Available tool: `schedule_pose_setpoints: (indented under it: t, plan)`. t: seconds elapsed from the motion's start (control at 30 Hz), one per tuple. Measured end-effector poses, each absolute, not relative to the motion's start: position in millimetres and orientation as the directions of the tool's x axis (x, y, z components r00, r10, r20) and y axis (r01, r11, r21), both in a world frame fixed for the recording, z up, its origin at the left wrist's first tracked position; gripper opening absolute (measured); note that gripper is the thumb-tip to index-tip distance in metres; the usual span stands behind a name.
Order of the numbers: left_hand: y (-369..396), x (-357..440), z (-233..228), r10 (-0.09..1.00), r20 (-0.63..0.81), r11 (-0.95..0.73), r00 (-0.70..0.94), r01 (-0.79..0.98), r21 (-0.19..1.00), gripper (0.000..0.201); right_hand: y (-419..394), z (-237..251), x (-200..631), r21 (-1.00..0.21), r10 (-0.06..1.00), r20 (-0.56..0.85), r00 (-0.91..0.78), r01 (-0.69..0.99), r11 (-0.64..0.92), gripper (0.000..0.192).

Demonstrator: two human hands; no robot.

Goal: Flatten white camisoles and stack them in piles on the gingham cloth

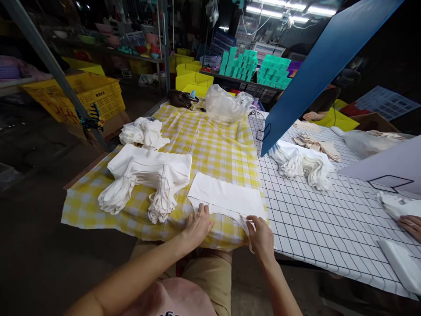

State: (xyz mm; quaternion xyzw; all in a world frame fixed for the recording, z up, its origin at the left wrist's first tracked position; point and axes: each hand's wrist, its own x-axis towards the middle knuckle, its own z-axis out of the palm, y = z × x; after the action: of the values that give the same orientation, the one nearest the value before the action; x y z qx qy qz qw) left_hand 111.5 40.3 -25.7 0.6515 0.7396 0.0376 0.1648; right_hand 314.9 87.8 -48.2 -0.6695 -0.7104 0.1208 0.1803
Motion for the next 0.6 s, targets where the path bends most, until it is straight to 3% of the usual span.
schedule_pose_setpoints:
  t: [0.27,0.6]
  plan:
    - [54.3,112.7,-31.5,0.964,-0.253,0.167,-0.087,0.934,0.317,0.026,114.9,-32.5,309.6,-0.546,0.985,0.160,-0.057,0.827,0.137,0.033]
    - [80.5,81.2,-19.3,0.965,-0.257,0.195,-0.052,0.795,0.574,0.011,145.2,-32.0,303.9,-0.594,0.988,0.150,-0.023,0.797,0.109,0.035]
